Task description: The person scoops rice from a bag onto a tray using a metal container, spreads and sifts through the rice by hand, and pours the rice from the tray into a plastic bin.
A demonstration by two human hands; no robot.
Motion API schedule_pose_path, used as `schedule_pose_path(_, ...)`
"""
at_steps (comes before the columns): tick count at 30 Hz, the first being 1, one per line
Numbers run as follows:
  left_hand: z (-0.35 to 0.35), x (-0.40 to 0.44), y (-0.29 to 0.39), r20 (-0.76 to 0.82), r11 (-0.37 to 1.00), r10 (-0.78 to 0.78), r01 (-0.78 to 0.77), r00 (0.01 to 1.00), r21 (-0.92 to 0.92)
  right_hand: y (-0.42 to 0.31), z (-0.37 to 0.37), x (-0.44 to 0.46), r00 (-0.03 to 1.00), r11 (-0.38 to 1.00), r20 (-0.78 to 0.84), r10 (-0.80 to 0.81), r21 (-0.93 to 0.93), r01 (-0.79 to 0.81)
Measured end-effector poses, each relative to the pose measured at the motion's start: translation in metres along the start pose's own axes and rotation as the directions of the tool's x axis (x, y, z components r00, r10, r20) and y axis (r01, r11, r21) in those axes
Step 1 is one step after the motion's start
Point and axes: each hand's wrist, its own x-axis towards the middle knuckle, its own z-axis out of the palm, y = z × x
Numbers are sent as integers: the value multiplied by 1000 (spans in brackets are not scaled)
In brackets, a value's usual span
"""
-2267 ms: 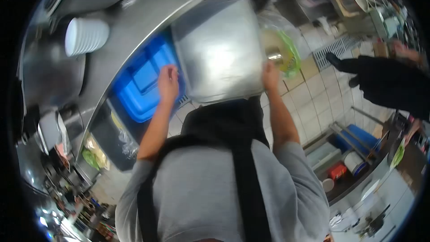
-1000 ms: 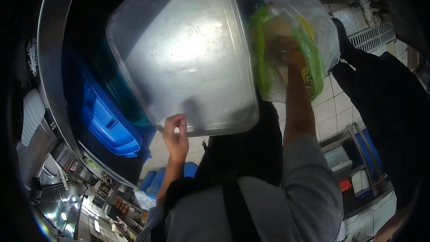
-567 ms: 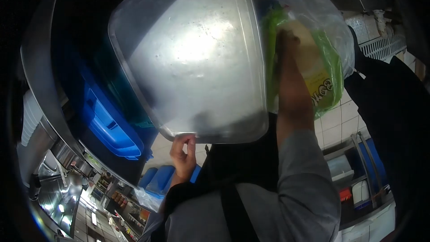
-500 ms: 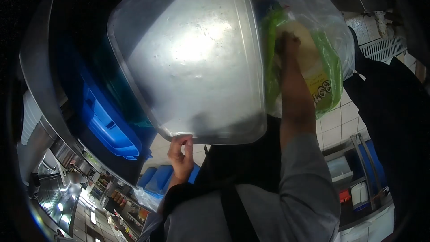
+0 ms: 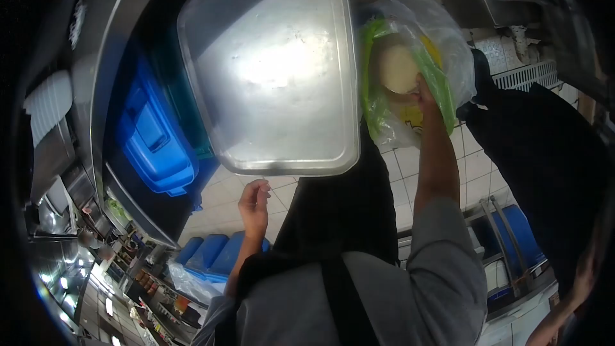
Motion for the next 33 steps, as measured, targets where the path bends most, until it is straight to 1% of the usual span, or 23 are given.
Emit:
schedule_pose_path(3,-6,-9,4,-19,995,7,-9,1000,-95,-29,3,-51,996,998,63,-61,5,61)
schedule_pose_path(5,-14,-14,-1,-9,996,14,-15,1000,-86,-26,-12,-57,994,997,87,-71,-16,73)
schedule_pose_path(7,-23,-14,-6,81,994,1,9,997,-113,-36,-13,-77,990,995,113,-82,-40,87)
schedule_pose_path(8,-28,-14,-14,93,993,12,-1,996,-116,-44,-12,-97,992,997,104,-67,-20,70)
schedule_pose_path(10,-35,-10,-27,97,993,0,12,995,-115,-61,-2,-132,991,999,120,-52,-8,54)
schedule_pose_path(12,-42,-5,-37,96,993,-18,29,995,-112,-76,4,-156,983,995,171,-66,-64,78)
schedule_pose_path(13,-45,-1,-40,124,993,-42,55,991,-103,-87,17,-173,988,996,147,-44,-65,54)
schedule_pose_path(14,-46,5,-44,156,992,-64,80,986,-96,-99,29,-194,988,992,139,-69,-91,82)
schedule_pose_path(15,-48,11,-50,149,991,-64,81,987,-108,-113,46,-222,987,987,128,-93,-118,108)
schedule_pose_path(17,-50,25,-60,263,889,-270,345,926,-302,-124,58,-232,983,977,144,-118,-162,141)
schedule_pose_path(18,-52,32,-60,299,854,-305,399,904,-335,-128,64,-234,978,967,154,-138,-194,167)
schedule_pose_path(19,-53,38,-58,299,852,-302,397,905,-342,-130,73,-236,977,965,156,-144,-199,173)
schedule_pose_path(21,-55,49,-51,329,778,-397,504,857,-375,-132,100,-238,927,935,239,-291,-134,328)
schedule_pose_path(22,-55,54,-51,324,765,-402,509,856,-396,-134,118,-240,925,917,202,-322,-174,358)
schedule_pose_path(24,-53,64,-57,328,742,-415,524,849,-417,-141,162,-258,817,764,276,-506,-295,573)
schedule_pose_path(25,-52,68,-59,331,722,-429,539,840,-434,-142,173,-251,681,561,371,-631,-388,731)
schedule_pose_path(26,-52,70,-60,338,721,-431,545,836,-428,-143,184,-245,522,317,479,-706,-445,838)
schedule_pose_path(27,-52,71,-59,337,719,-435,547,835,-429,-143,196,-248,523,318,482,-703,-445,837)
schedule_pose_path(28,-53,72,-58,353,710,-438,559,827,-428,-145,211,-255,439,140,488,-754,-534,834)
schedule_pose_path(29,-53,72,-57,371,702,-441,572,817,-424,-147,223,-261,349,-40,505,-789,-609,792)
schedule_pose_path(30,-53,71,-57,373,700,-444,575,815,-423,-149,232,-266,352,-39,506,-788,-612,790)
schedule_pose_path(32,-52,73,-57,388,695,-444,584,808,-420,-154,246,-272,224,-203,551,-803,-608,767)
schedule_pose_path(33,-51,73,-58,387,692,-446,585,807,-423,-156,251,-276,224,-205,555,-801,-606,769)
